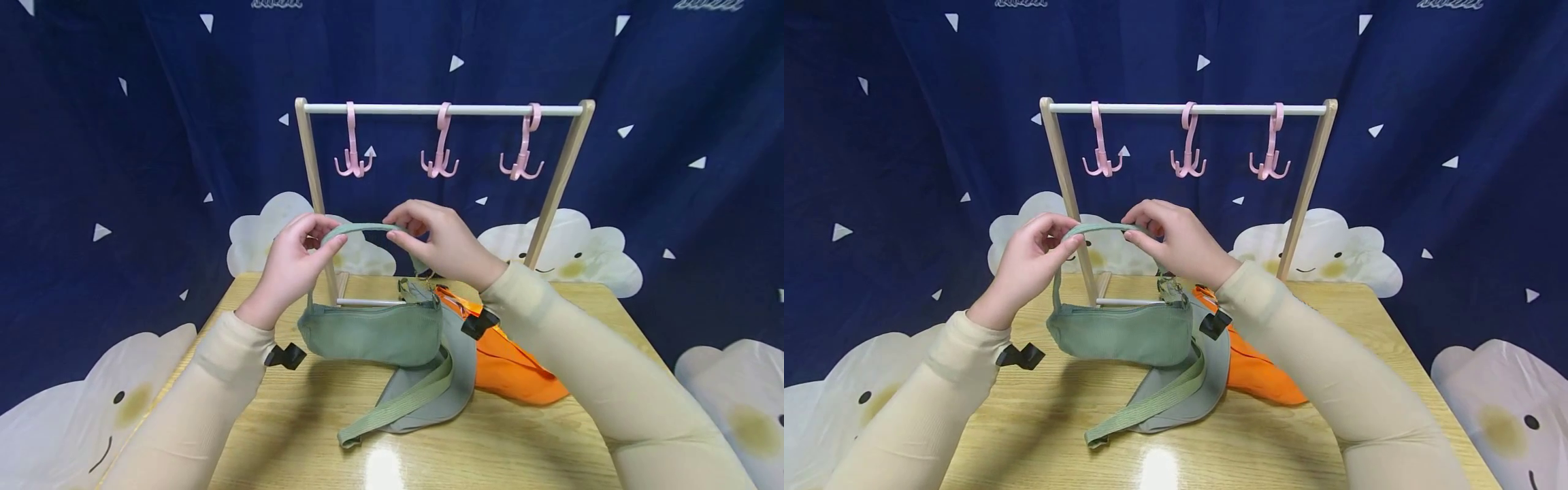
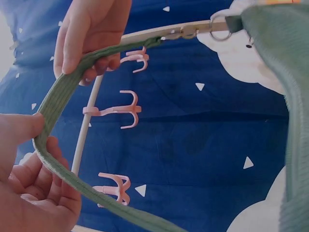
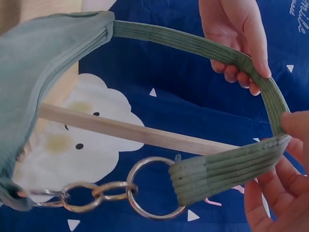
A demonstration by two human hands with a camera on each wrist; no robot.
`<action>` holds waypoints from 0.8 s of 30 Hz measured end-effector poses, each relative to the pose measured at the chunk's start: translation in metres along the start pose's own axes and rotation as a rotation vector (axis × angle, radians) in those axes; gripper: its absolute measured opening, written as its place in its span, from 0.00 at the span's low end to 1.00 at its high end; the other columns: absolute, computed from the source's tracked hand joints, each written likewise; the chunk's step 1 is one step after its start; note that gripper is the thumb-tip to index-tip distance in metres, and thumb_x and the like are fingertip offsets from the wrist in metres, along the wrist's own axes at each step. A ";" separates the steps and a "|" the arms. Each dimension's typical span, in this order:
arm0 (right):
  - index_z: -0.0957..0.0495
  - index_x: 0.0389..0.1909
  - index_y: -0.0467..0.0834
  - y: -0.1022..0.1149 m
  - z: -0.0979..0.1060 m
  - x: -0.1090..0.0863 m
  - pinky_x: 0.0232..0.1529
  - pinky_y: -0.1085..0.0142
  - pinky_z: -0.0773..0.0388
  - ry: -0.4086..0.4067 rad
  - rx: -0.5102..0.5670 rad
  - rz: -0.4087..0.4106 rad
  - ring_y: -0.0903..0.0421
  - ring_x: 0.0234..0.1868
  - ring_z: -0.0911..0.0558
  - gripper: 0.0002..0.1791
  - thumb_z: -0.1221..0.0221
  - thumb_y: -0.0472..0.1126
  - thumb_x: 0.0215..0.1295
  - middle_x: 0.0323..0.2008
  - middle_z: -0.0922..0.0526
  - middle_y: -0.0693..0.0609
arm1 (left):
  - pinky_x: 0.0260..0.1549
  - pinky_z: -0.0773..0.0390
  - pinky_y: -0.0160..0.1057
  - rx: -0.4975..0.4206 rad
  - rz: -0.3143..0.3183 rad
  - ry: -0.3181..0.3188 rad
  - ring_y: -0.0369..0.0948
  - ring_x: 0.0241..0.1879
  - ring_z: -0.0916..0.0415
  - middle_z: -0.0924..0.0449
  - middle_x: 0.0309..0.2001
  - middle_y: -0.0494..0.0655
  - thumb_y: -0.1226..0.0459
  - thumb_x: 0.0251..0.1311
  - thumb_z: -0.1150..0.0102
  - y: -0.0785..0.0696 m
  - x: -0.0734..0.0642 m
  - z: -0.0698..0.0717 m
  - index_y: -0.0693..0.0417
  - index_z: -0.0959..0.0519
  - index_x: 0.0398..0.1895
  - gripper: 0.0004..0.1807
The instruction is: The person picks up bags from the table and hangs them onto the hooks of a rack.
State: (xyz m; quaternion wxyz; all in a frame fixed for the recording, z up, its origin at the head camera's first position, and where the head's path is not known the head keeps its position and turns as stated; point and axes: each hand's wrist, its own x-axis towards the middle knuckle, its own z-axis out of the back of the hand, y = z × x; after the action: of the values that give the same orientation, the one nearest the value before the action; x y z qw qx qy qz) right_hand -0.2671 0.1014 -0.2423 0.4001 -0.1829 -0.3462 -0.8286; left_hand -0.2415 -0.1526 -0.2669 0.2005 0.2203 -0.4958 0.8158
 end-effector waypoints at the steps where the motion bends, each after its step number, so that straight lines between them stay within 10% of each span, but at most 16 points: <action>1: 0.17 0.49 0.44 0.000 0.001 0.001 0.43 0.64 0.19 0.006 -0.005 -0.001 0.59 0.35 0.21 0.09 0.36 0.41 0.72 0.36 0.19 0.53 | 0.39 0.28 0.30 -0.010 0.002 -0.008 0.39 0.39 0.28 0.22 0.38 0.50 0.67 0.68 0.35 -0.001 0.001 0.000 0.63 0.17 0.47 0.09; 24: 0.24 0.45 0.46 -0.019 0.018 0.013 0.42 0.63 0.21 0.076 0.123 -0.213 0.53 0.37 0.19 0.08 0.36 0.42 0.72 0.38 0.18 0.50 | 0.34 0.29 0.30 -0.137 0.034 -0.088 0.39 0.37 0.29 0.26 0.36 0.42 0.64 0.70 0.37 0.001 0.018 -0.001 0.65 0.19 0.49 0.12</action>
State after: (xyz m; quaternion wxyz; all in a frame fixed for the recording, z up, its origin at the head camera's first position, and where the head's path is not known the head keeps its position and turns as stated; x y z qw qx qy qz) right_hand -0.2892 0.1155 -0.2305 0.3330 -0.0888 -0.3986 -0.8499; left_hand -0.2570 -0.1507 -0.2582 0.1790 0.2331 -0.5623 0.7729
